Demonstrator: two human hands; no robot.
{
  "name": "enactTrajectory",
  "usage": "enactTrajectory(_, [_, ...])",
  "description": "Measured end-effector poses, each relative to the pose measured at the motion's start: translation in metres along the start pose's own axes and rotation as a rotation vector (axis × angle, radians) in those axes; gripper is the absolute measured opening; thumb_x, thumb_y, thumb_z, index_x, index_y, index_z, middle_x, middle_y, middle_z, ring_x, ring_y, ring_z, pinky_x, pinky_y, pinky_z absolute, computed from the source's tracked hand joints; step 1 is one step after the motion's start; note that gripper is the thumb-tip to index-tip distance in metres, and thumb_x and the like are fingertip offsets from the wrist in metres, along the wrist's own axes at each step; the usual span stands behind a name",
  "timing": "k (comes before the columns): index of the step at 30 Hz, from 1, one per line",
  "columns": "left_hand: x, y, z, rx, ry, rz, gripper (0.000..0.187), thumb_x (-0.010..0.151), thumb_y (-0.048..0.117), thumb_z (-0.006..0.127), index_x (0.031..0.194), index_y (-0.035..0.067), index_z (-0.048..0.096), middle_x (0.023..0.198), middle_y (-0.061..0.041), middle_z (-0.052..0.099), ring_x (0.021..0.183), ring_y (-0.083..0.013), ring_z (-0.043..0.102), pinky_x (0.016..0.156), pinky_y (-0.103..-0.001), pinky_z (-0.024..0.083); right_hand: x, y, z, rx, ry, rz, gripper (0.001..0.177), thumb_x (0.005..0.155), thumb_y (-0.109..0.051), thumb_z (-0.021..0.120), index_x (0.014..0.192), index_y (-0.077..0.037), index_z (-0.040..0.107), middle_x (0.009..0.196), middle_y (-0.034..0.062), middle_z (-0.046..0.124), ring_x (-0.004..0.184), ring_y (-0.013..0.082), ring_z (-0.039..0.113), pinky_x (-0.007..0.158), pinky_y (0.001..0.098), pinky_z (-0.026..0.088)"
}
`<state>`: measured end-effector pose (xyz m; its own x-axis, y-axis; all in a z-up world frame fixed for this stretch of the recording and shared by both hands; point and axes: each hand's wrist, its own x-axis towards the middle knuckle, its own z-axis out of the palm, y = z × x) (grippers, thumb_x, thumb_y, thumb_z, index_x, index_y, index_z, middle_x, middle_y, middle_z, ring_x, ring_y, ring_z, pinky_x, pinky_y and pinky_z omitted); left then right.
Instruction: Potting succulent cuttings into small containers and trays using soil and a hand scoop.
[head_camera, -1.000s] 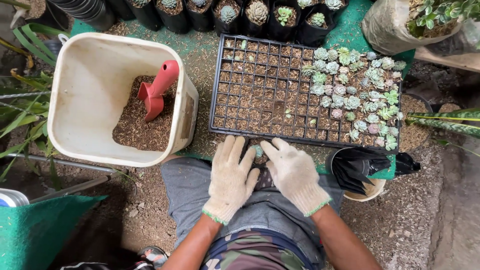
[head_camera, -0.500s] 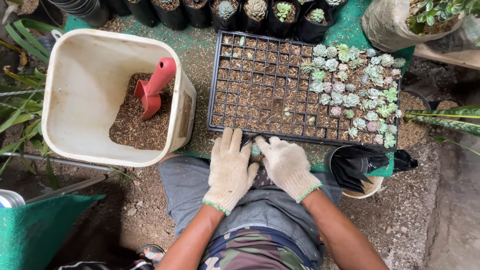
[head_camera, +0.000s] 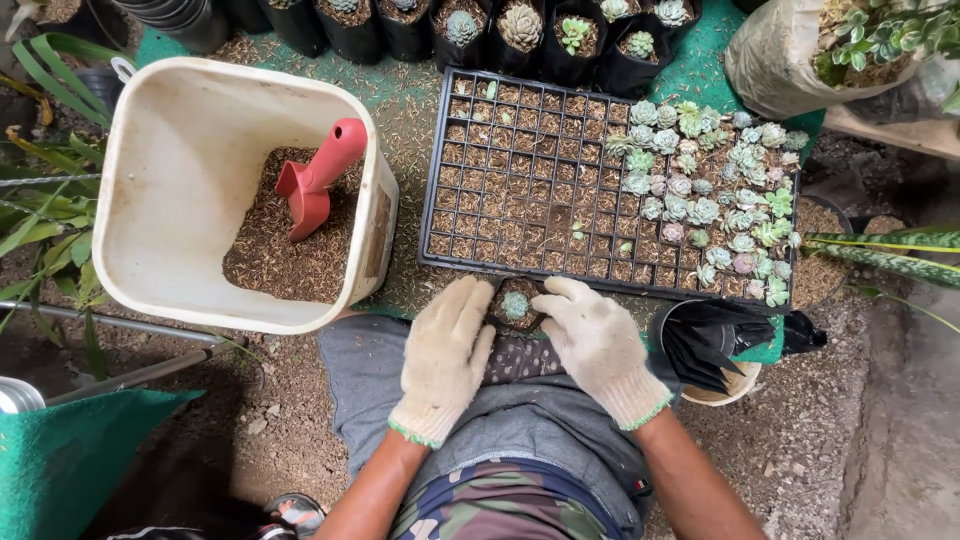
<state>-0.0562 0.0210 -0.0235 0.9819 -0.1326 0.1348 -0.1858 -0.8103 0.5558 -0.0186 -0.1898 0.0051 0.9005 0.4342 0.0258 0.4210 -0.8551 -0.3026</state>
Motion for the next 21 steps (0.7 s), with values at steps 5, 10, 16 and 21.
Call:
enactTrajectory(5, [-0.007,0.013,0.002,-0.152,-0.137,-0.249,0.079,0.084,0.021,0.079,0.152,0.005,0.042,0.143,-0.021,0.055,0.134,-0.0348,0.053,0.110,-0.048,0.044,0.006,-0.023,-0.024,0.098,-0.221,0.131,0.027,0.092,-0.015,0.065,0.115,-0.026,0.074,0.133,0.0128,0.063,0.103,0.0258,0.075,0.085,0.0330,0.061])
enactTrajectory(10, [-0.007,-0.004,0.049,-0.041,-0.145,-0.213,0.096,0.076,0.027,0.085,0.156,0.007,0.036,0.137,-0.016,0.058,0.127,-0.0328,0.057,0.101,-0.047,0.050,-0.002,-0.004,0.015,-0.038,-0.191,0.066,0.030,0.088,-0.022,0.070,0.118,-0.025,0.071,0.140,0.0117,0.059,0.107,0.0332,0.073,0.086,0.0421,0.063])
enactTrajectory(16, [0.000,-0.006,0.059,-0.058,-0.106,-0.245,0.095,0.070,0.027,0.083,0.151,0.005,0.040,0.135,-0.017,0.062,0.112,-0.0412,0.060,0.086,-0.054,0.049,-0.006,0.024,0.046,0.177,0.055,-0.131,0.023,0.093,-0.024,0.066,0.106,-0.010,0.077,0.122,0.0188,0.073,0.099,0.0332,0.074,0.088,0.0433,0.059])
enactTrajectory(21, [-0.001,-0.004,0.059,-0.108,-0.048,-0.257,0.083,0.064,0.015,0.083,0.141,0.008,0.053,0.125,-0.013,0.069,0.112,-0.0355,0.064,0.090,-0.050,0.048,-0.012,0.020,0.043,0.212,0.110,-0.134,0.022,0.091,-0.023,0.071,0.107,-0.009,0.078,0.122,0.0170,0.073,0.104,0.0306,0.073,0.090,0.0393,0.060])
